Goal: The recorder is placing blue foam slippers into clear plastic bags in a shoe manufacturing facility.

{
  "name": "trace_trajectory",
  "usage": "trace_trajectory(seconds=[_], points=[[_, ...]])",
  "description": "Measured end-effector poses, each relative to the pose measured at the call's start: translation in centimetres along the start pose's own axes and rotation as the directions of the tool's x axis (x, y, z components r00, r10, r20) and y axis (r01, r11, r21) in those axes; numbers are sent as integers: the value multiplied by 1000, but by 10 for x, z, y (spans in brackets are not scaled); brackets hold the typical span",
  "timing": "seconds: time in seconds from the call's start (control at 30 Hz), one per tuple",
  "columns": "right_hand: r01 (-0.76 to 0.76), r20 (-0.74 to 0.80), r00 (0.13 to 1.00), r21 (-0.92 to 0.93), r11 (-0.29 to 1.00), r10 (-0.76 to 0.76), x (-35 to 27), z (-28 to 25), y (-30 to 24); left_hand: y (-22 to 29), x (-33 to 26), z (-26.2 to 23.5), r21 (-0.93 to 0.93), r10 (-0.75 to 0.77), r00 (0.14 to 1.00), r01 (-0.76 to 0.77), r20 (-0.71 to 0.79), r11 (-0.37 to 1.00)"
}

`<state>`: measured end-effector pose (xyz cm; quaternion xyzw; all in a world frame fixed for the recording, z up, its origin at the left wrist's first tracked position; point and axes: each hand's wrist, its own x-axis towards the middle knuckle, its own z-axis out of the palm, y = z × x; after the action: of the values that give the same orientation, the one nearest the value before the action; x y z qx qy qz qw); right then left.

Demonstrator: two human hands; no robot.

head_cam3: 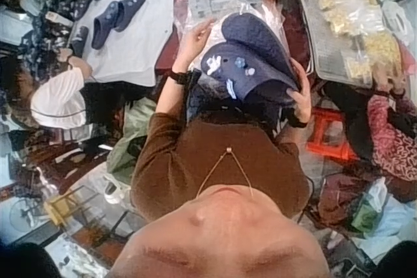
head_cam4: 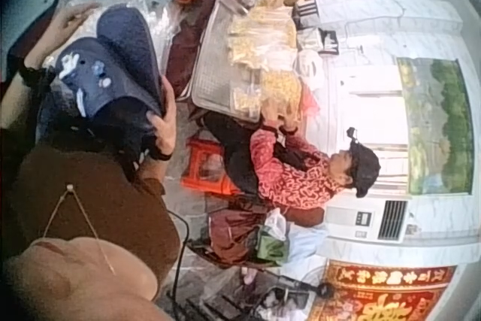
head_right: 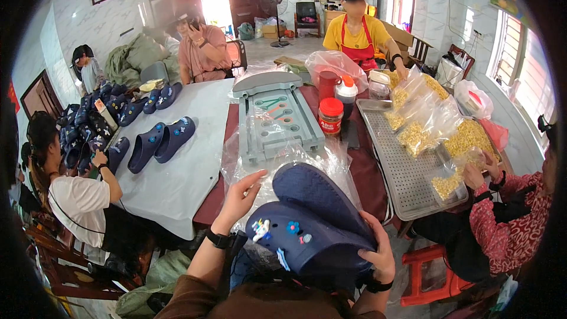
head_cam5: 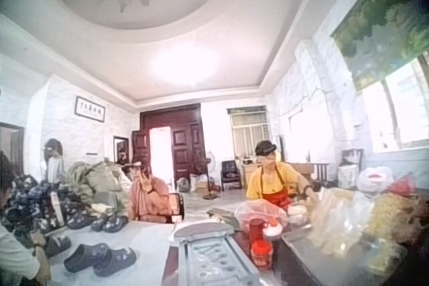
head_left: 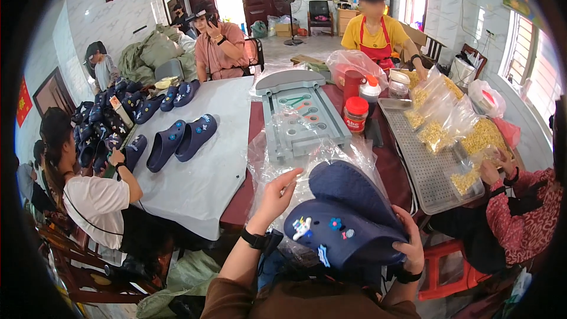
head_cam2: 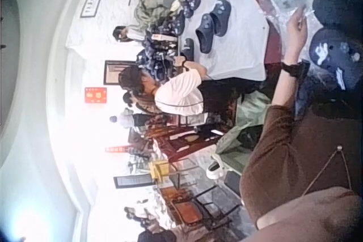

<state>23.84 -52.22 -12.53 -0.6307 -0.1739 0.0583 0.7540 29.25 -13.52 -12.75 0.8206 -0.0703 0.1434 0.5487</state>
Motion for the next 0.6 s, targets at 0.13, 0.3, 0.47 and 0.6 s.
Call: trace_trajectory(seconds=[0.13, 0.3, 0.47, 0.6], points=[[49, -60, 997, -115, 992, -56, 2, 3, -3, 15, -8, -8, 186, 174, 985, -175, 24, 967], [66, -134, 987, -134, 989, -84, 6, 8, 3, 25, -14, -8, 310, 206, 976, -217, 69, 925], [47, -157, 986, -103, 994, -63, 8, 8, 10, 26, -16, -8, 510, 258, 962, -266, 87, 818], [8, -179, 984, -62, 998, -19, 9, 13, 10, 26, -19, -5, 542, 287, 954, -287, 86, 790]])
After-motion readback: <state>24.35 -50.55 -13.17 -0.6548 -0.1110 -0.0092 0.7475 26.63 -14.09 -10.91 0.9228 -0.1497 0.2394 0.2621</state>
